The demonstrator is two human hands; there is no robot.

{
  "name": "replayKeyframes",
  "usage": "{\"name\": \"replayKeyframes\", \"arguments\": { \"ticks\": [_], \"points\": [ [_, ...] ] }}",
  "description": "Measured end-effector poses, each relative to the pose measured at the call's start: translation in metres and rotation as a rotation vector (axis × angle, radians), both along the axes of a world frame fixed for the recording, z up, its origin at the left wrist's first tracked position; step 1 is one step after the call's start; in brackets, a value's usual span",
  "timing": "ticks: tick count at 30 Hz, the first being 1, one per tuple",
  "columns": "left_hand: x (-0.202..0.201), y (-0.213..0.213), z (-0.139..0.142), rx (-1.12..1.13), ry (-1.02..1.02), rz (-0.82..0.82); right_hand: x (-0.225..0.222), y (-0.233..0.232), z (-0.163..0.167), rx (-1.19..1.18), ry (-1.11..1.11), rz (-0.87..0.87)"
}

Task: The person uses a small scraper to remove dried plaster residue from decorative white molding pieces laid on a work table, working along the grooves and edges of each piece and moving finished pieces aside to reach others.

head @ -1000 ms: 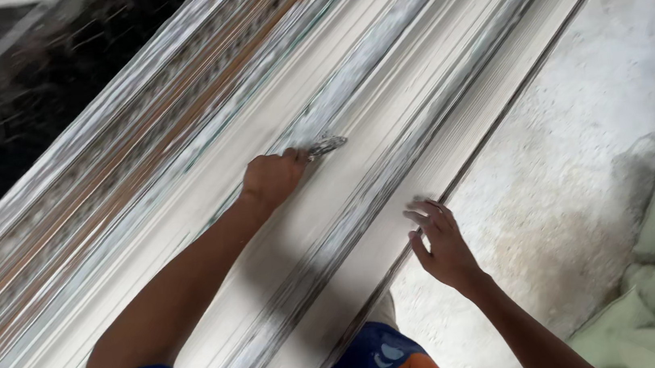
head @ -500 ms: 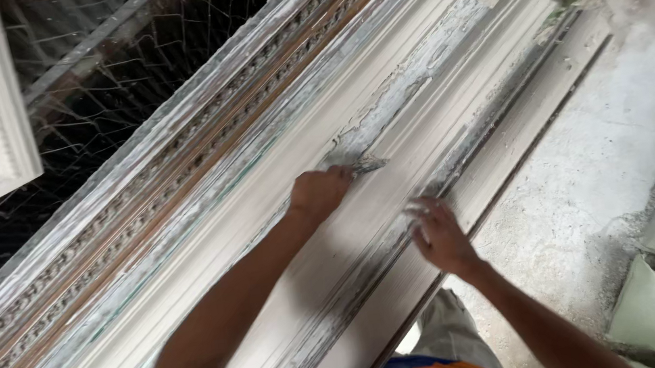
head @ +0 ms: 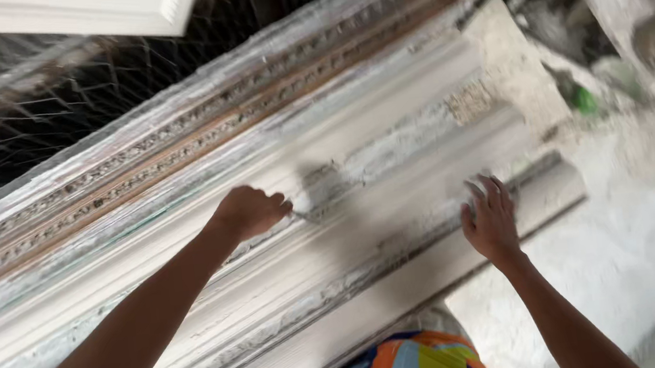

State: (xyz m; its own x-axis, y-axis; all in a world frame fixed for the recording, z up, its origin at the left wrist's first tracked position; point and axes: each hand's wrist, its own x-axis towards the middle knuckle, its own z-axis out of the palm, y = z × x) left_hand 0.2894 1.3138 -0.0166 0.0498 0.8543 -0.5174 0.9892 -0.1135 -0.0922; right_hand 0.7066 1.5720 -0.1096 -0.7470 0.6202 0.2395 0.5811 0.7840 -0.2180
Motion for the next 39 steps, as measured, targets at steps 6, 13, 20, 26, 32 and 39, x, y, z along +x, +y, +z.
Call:
{"name": "replayKeyframes", "arguments": {
  "ticks": [6, 13, 20, 26, 32, 39],
  "points": [
    [0.014, -0.090, -0.019, 0.005, -0.056, 0.086, 0.007, 0.060, -0.010, -0.032, -0.072, -0.057],
    [0.071, 0.009, -0.057, 0.030, -0.049, 0.122, 0.012, 0.060, -0.008, -0.087, -0.041, -0.045],
    [0.048, 0.015, -0.023, -0.093, -0.039, 0.024, 0.011, 0.068, -0.008, -0.101, -0.112, -0.103],
    [0.098, 0.110, -0.043, 0.017, -0.138, 0.081, 0.013, 0.075, -0.007, -0.144, -0.148, -0.144],
    [0.091, 0.146, -0.046, 0.107, -0.167, -0.050, 0.013, 0.082, -0.001, -0.159, -0.142, -0.157],
    [0.115, 0.209, -0.072, 0.469, -0.158, -0.141, 0.015, 0.089, -0.004, -0.162, -0.154, -0.169]
  ]
}}
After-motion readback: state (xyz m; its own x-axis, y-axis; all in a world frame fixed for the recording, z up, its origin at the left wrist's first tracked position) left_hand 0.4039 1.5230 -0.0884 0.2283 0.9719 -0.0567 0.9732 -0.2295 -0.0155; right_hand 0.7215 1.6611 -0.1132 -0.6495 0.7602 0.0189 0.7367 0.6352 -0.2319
